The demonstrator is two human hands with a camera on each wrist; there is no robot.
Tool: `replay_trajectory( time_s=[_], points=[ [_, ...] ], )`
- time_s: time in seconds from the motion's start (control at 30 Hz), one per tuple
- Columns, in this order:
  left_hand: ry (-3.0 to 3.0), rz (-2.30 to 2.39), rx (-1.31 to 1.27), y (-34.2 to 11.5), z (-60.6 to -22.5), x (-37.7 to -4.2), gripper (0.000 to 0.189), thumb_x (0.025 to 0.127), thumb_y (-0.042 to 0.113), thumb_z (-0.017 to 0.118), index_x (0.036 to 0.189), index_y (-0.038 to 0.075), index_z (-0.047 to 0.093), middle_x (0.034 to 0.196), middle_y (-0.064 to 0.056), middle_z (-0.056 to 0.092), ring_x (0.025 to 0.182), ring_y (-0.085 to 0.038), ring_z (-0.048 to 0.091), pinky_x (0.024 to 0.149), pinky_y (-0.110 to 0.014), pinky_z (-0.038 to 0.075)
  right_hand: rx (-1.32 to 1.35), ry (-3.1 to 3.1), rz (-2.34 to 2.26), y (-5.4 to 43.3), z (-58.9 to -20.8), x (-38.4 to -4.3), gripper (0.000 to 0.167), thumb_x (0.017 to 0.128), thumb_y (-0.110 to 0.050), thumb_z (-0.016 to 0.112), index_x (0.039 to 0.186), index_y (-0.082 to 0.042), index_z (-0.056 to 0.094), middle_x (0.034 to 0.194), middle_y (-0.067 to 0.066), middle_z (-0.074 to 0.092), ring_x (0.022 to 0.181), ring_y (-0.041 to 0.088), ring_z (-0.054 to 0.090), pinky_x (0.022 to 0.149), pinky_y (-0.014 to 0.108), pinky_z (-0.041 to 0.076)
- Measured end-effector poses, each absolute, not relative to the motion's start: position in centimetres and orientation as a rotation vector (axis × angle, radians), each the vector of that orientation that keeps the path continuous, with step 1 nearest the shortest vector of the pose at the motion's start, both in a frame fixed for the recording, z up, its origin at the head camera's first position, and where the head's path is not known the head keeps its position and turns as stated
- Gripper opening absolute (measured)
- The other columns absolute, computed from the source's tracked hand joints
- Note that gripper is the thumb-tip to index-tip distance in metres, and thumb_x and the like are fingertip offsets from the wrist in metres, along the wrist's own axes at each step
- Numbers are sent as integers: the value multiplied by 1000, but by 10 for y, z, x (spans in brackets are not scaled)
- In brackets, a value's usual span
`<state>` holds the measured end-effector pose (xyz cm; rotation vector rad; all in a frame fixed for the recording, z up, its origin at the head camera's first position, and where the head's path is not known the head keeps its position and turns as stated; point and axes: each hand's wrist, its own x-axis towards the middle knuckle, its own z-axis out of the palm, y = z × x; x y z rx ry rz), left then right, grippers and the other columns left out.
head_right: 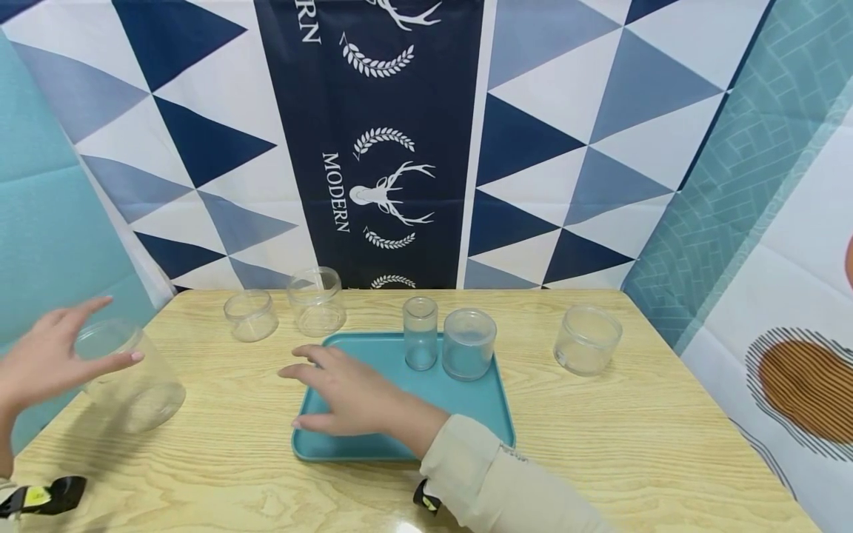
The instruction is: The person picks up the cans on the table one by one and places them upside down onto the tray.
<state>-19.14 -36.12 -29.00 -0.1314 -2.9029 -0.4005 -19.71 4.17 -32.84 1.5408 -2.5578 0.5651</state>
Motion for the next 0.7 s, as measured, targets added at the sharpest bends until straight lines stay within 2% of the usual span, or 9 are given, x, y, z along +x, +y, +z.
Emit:
replay_trajectory(
  time_s=[0.27, 0.4, 0.5, 0.7],
  points=[
    [-3039, -434, -198, -365, -290, -199, 101, 83, 55, 70, 149, -6, 24, 135, -49, 26, 120, -65, 26, 83, -78, 33, 1536, -2573, 626, 38, -334, -198, 62, 91, -37, 68, 145, -17, 45, 152, 10, 33, 137, 25, 36, 106, 38, 40],
    [-3051, -439, -219, -366, -290, -201, 95, 84, 54, 70, 146, -7, 30, 131, -47, 32, 106, -56, 47, 73, -67, 44, 1531, -2590, 644, 38, -337, -198, 62, 91, -37, 68, 145, -16, 45, 152, 10, 33, 138, 25, 35, 108, 38, 38],
    [-3046, -443, -223, -365, -289, -201, 94, 84, 54, 70, 145, -7, 32, 127, -45, 35, 95, -50, 56, 68, -59, 47, 1521, -2593, 650, 39, -339, -198, 62, 92, -38, 67, 145, -16, 45, 152, 9, 33, 138, 25, 35, 109, 38, 37],
    [-3020, -460, -227, -356, -287, -198, 91, 83, 54, 71, 143, -5, 35, 126, -42, 37, 101, -55, 56, 72, -62, 46, 1473, -2619, 733, 40, -341, -198, 60, 93, -37, 66, 145, -16, 46, 153, 8, 33, 139, 24, 33, 109, 40, 36]
  ],
)
